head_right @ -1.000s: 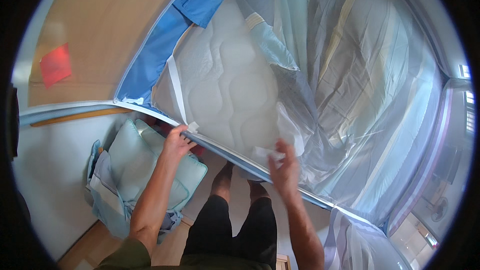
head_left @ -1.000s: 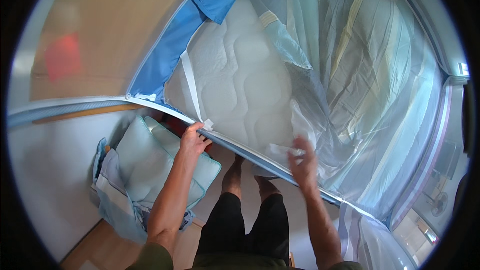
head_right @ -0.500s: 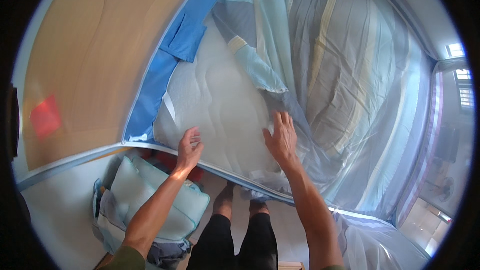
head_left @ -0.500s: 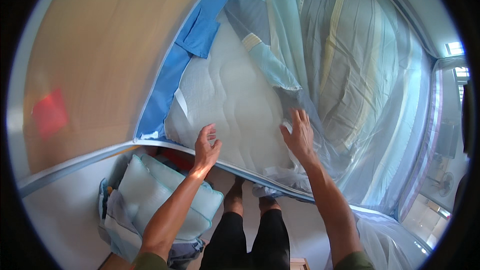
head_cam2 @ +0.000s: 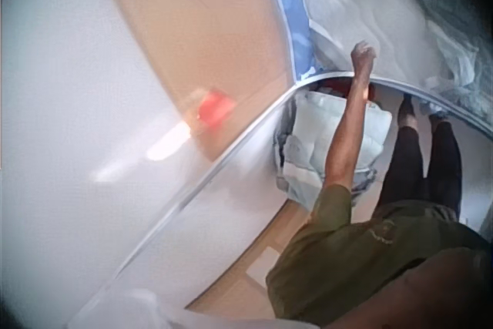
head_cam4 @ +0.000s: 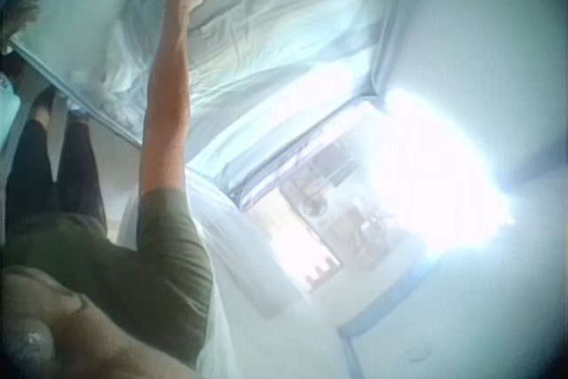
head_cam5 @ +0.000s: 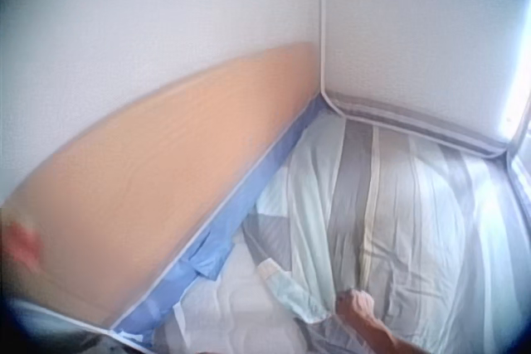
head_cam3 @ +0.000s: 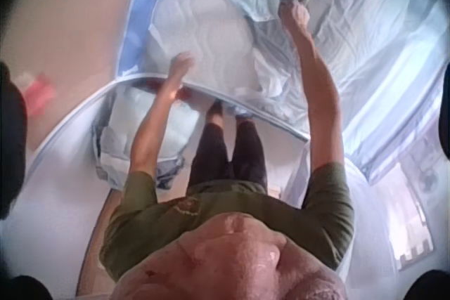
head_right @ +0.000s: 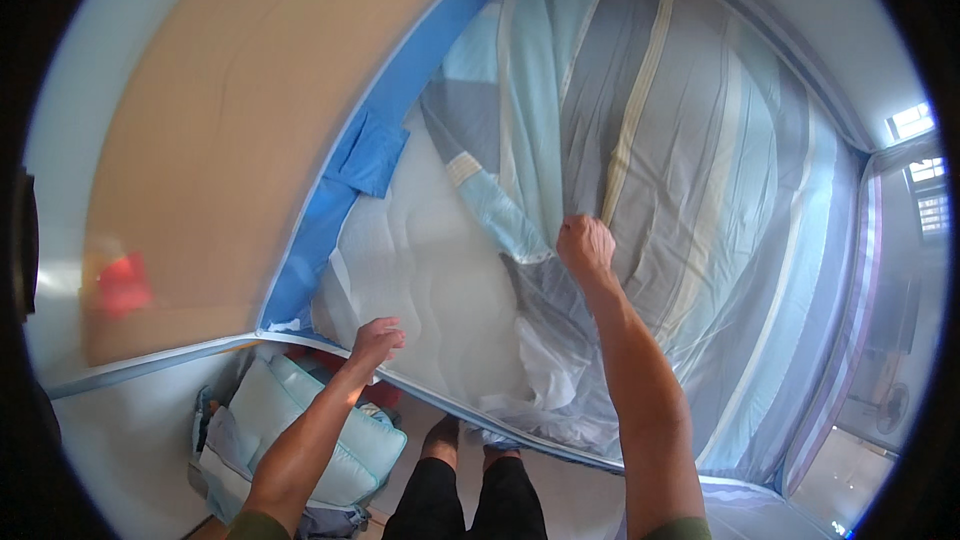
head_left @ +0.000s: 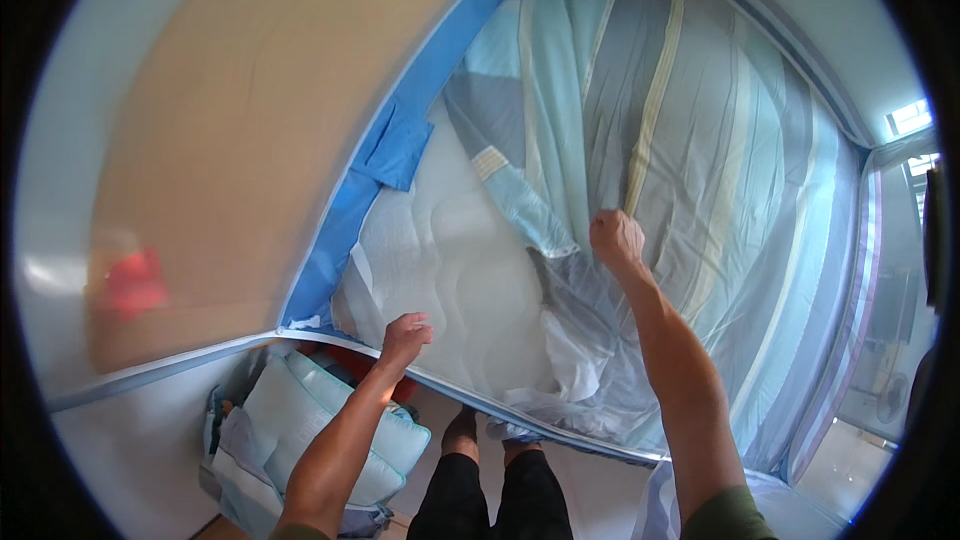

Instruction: The person assembles a pop-up bed canopy by inserting flexible rods into fabric sleeves and securing the frame. They handle pillows and bedding, then attach the canopy to the bed frame and adjust the mesh cover.

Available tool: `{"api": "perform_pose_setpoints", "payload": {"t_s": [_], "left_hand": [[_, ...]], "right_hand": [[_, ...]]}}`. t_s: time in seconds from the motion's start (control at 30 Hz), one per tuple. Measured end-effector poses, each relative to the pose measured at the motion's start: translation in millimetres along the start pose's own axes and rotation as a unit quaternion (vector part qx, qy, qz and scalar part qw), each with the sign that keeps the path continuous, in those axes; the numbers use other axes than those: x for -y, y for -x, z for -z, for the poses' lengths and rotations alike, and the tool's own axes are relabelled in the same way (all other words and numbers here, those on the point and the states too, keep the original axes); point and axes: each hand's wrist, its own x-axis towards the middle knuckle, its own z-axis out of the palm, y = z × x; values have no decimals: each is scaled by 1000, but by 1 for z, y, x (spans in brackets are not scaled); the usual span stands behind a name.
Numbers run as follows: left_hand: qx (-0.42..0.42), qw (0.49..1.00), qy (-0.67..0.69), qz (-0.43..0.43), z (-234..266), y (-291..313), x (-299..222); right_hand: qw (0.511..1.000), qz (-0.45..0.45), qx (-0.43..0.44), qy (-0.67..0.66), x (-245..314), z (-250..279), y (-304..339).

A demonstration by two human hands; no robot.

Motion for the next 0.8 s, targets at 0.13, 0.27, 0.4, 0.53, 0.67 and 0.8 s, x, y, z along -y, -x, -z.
{"api": "perform_pose_setpoints", "payload": {"t_s": [0.13,0.27,0.4,0.53,0.67,0.8], "left_hand": [[-16,997,60,36,-21,11,-41],[25,998,45,22,-59,28,-59],[86,994,50,47,-82,21,-59],[48,992,83,83,-81,-8,-77],[59,987,139,57,-97,-43,-150],[68,984,165,26,-136,-84,-249]], "right_hand": [[999,37,3,29,-32,-18,21],[995,30,71,61,-12,-82,28],[998,-3,54,-11,-44,-115,11],[992,37,61,-107,-23,-41,31],[958,131,115,-228,-1,35,50],[946,153,100,-269,20,76,76]]}}
